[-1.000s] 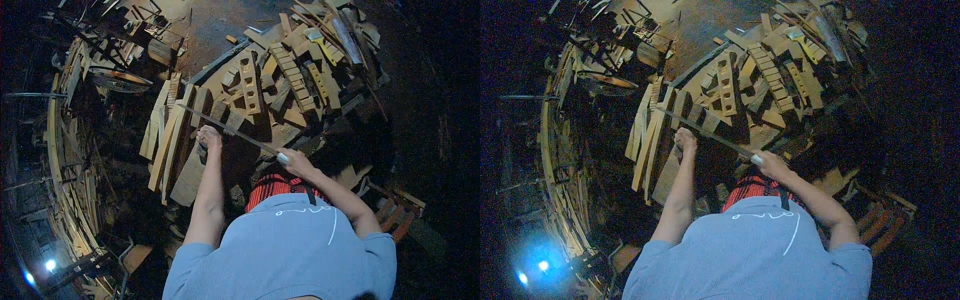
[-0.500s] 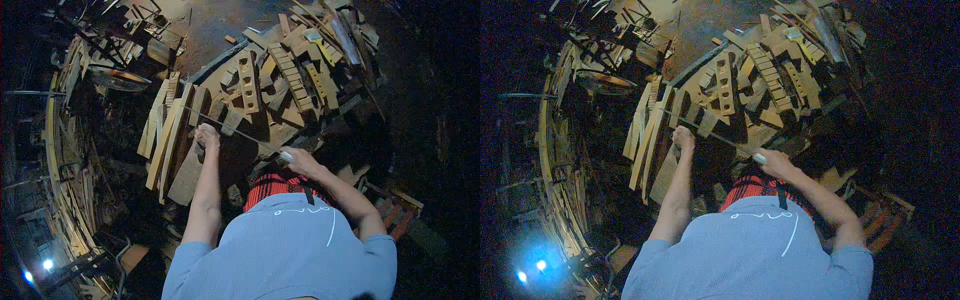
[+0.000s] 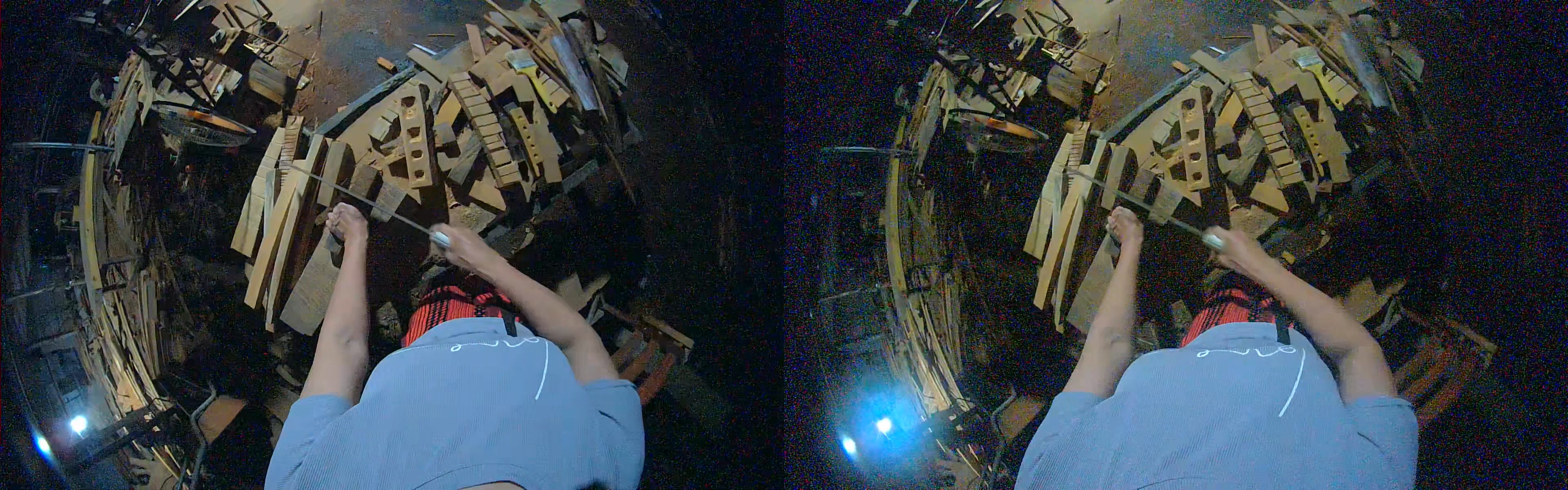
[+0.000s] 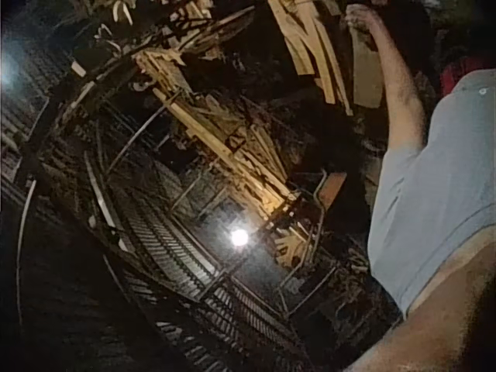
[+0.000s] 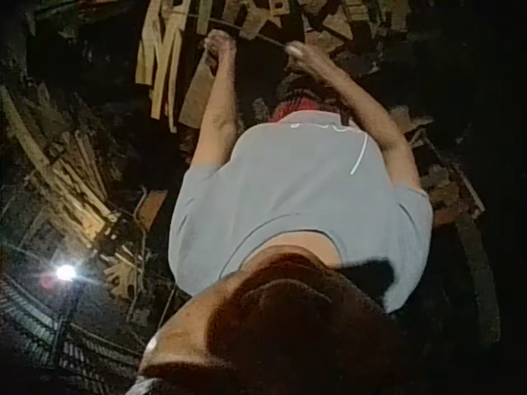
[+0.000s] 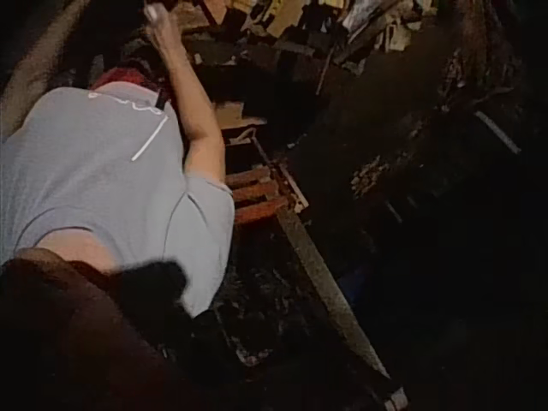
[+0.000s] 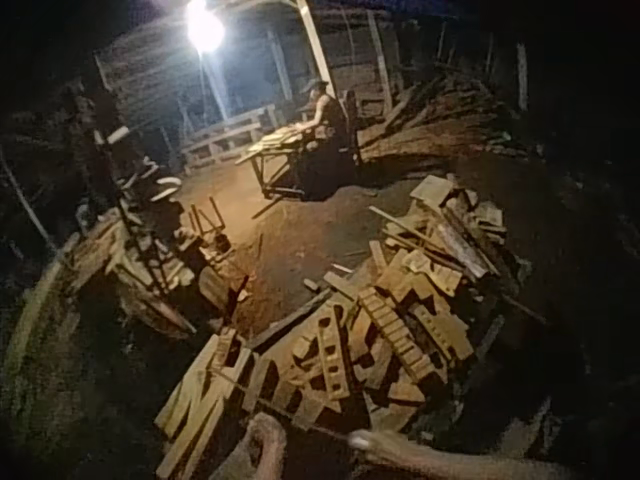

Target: The person holds a piece of wood on a workbench and cuts it using a hand saw.

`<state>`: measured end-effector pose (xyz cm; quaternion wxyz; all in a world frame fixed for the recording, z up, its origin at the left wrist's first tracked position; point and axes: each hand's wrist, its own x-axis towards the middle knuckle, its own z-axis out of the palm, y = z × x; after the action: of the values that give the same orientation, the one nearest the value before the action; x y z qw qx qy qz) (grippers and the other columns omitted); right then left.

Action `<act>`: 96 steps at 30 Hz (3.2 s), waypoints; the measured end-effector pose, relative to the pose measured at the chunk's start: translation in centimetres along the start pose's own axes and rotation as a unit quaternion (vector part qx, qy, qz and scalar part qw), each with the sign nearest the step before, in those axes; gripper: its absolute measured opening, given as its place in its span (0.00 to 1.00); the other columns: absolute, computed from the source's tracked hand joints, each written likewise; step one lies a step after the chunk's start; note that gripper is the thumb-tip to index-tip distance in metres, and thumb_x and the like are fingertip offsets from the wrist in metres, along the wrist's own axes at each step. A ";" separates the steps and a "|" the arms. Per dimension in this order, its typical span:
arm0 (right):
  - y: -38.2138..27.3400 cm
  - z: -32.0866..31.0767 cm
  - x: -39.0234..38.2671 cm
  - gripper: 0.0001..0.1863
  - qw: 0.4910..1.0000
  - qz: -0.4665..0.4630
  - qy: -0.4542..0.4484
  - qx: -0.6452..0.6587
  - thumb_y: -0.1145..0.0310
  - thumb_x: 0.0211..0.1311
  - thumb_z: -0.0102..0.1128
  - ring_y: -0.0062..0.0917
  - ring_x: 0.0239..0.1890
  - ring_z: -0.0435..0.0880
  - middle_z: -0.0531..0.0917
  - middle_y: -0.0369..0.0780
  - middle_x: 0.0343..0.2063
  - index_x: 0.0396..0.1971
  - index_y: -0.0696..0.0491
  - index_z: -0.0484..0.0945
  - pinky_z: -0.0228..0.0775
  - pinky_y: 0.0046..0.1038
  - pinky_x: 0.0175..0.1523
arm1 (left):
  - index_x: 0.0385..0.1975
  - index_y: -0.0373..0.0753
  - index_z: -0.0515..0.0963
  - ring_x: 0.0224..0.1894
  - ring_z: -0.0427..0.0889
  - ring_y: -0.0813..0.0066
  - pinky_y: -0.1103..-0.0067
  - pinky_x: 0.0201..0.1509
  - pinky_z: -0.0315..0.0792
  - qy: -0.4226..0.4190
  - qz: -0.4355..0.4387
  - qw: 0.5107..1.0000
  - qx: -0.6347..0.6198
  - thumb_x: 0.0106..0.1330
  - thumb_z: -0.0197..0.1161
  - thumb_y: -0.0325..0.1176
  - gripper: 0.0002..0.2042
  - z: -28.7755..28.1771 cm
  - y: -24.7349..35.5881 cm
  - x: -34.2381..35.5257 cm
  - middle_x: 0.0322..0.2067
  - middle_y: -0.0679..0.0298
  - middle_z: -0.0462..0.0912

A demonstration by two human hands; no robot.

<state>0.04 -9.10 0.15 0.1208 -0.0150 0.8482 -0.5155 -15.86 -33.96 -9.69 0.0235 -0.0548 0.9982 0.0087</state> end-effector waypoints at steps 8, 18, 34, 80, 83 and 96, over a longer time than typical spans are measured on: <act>3.4 -4.2 -12.0 0.26 0.994 0.104 -0.010 -0.045 0.77 0.42 0.58 0.42 0.41 0.78 0.78 0.48 0.38 0.47 0.51 0.71 0.70 0.34 0.45 | 0.32 0.34 0.74 0.35 0.75 0.57 0.65 0.37 0.70 0.001 0.021 0.999 -0.037 0.45 0.64 0.30 0.14 1.4 -0.3 1.2 0.32 0.56 0.76; 1.0 -4.3 -11.6 0.26 0.996 0.054 0.054 -0.040 0.69 0.43 0.63 0.37 0.39 0.80 0.79 0.42 0.39 0.48 0.44 0.72 0.72 0.33 0.44 | 0.40 0.40 0.75 0.52 0.70 0.57 0.59 0.54 0.61 0.108 0.021 0.994 -0.010 0.61 0.47 0.38 0.14 -2.3 3.2 -1.5 0.45 0.59 0.75; -2.1 -3.1 -8.7 0.23 0.987 0.013 0.057 -0.150 0.67 0.47 0.61 0.37 0.39 0.79 0.79 0.42 0.38 0.48 0.46 0.72 0.71 0.34 0.43 | 0.64 0.39 0.46 0.65 0.51 0.58 0.51 0.64 0.42 -0.084 -0.013 0.996 -0.004 0.65 0.44 0.38 0.29 -1.4 0.9 -2.7 0.65 0.57 0.48; -0.7 -1.2 -1.9 0.30 0.995 0.028 -0.021 -0.088 0.77 0.39 0.60 0.42 0.39 0.79 0.79 0.47 0.35 0.49 0.46 0.70 0.71 0.38 0.43 | 0.29 0.35 0.77 0.46 0.70 0.58 0.60 0.57 0.57 0.039 0.021 0.993 0.106 0.53 0.56 0.34 0.09 -2.6 2.0 -4.1 0.33 0.55 0.77; 0.6 -3.2 -6.9 0.32 0.995 0.054 -0.019 -0.082 0.78 0.36 0.60 0.42 0.40 0.79 0.79 0.46 0.37 0.50 0.46 0.69 0.72 0.36 0.44 | 0.33 0.33 0.77 0.54 0.66 0.57 0.62 0.59 0.56 0.009 -0.021 0.995 0.096 0.53 0.57 0.34 0.12 -4.2 3.0 -3.8 0.44 0.54 0.75; 0.6 -5.5 -8.3 0.33 0.994 0.075 -0.057 -0.064 0.79 0.37 0.56 0.40 0.46 0.76 0.78 0.46 0.42 0.51 0.45 0.69 0.69 0.35 0.49 | 0.40 0.30 0.76 0.58 0.64 0.55 0.61 0.64 0.50 -0.051 -0.022 0.996 0.069 0.55 0.53 0.31 0.15 -3.7 2.7 -3.5 0.51 0.53 0.71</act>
<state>6.92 -2.76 3.62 0.2059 0.0115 0.8699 -0.4481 -12.85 -30.96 -5.83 0.0787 -0.0744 0.9925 -0.0576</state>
